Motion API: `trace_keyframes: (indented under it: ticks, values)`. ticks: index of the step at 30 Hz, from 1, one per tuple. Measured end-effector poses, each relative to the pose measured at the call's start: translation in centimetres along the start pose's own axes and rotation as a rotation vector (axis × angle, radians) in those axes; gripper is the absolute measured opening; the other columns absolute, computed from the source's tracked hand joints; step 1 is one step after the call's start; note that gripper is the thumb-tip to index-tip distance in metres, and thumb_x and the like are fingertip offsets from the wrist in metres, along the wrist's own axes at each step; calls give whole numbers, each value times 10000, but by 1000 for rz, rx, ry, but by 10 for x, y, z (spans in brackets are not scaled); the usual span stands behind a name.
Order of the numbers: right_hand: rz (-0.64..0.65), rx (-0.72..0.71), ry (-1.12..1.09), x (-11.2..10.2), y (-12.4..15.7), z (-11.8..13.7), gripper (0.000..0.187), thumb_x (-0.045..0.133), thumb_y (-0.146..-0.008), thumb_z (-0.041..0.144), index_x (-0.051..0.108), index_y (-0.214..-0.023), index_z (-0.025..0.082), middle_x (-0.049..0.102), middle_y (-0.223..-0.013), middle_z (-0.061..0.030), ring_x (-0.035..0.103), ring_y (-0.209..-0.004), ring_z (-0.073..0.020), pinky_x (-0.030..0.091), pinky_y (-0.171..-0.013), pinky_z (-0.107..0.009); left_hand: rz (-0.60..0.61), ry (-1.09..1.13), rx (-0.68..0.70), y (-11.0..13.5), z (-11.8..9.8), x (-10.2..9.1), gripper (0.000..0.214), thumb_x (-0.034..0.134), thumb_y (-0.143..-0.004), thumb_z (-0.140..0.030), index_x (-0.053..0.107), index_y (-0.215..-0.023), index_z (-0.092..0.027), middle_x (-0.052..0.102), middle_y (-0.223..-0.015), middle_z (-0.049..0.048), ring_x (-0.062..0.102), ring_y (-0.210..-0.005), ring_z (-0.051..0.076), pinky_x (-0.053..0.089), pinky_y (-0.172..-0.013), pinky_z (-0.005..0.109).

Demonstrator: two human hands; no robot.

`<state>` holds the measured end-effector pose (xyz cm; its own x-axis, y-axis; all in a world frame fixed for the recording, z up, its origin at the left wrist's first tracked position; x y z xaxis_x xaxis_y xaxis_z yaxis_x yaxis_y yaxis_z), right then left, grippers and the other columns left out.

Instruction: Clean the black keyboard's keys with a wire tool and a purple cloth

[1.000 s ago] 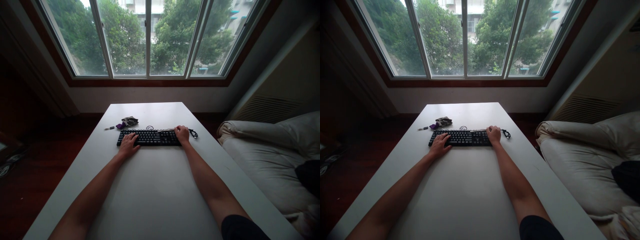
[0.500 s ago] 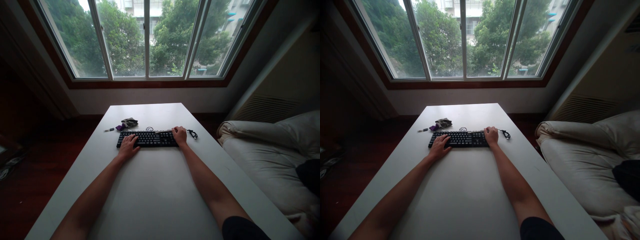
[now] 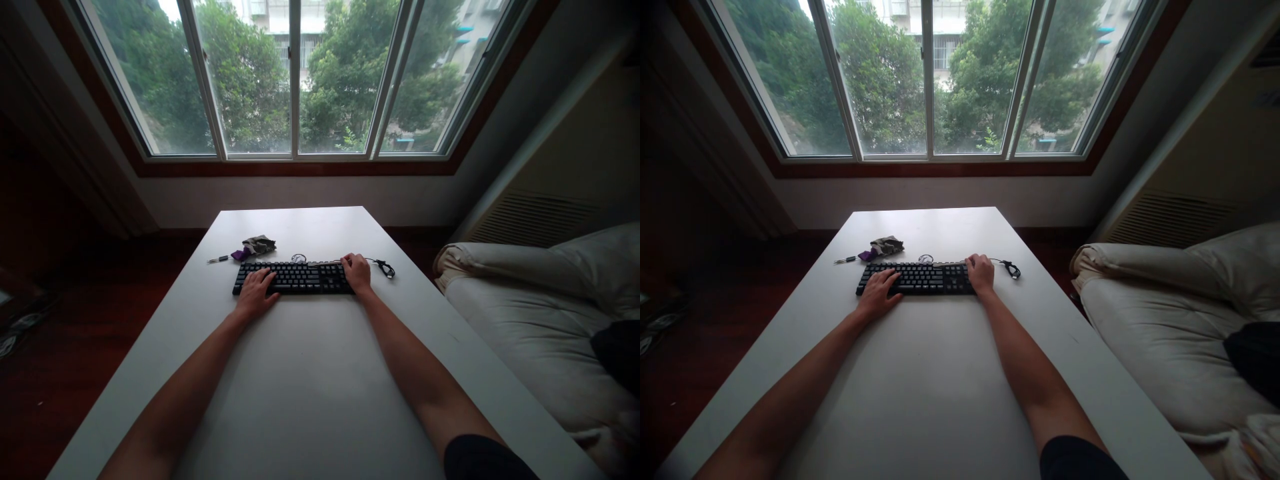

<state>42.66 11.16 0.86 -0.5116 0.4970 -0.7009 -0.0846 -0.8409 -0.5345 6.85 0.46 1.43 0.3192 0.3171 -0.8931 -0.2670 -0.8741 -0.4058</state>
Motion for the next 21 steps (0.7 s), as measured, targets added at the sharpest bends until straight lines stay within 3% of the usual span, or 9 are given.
trace_keyframes:
  ticks: [8, 16, 21]
  values:
    - [33, -156, -90, -6, 8, 24, 258, 528, -962, 410, 649, -838, 219, 638, -817, -60, 571, -822, -232, 412, -815, -353, -6, -8, 5, 1, -2, -1, 609, 643, -865, -444, 531, -1429, -243, 470, -1527, 105, 413, -1410, 331, 258, -1229, 532]
    - [-37, -90, -385, -8, 11, 38, 212, 534, -927, 344, 670, -1025, 213, 586, -904, -48, 539, -741, -190, 477, -765, -335, -19, -15, 10, 0, 1, 2, 606, 649, -863, -445, 538, -1423, -244, 470, -1527, 104, 414, -1408, 335, 267, -1223, 531]
    - [-100, -15, -392, -4, 11, 32, 221, 516, -925, 319, 680, -1013, 200, 558, -950, -63, 542, -762, -189, 499, -807, -349, -18, -5, 11, 1, 1, 1, 605, 649, -862, -439, 538, -1423, -242, 475, -1523, 107, 414, -1407, 335, 265, -1222, 536]
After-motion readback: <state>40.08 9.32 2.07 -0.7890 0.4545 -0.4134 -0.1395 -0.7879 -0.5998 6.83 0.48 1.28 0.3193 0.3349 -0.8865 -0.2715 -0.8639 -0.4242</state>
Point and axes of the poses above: each hand's wrist, its own y-axis away from the middle knuckle, its own x-axis out of the palm, z = x × y, the point moved 2 cm from there along -y, towards the middle knuckle
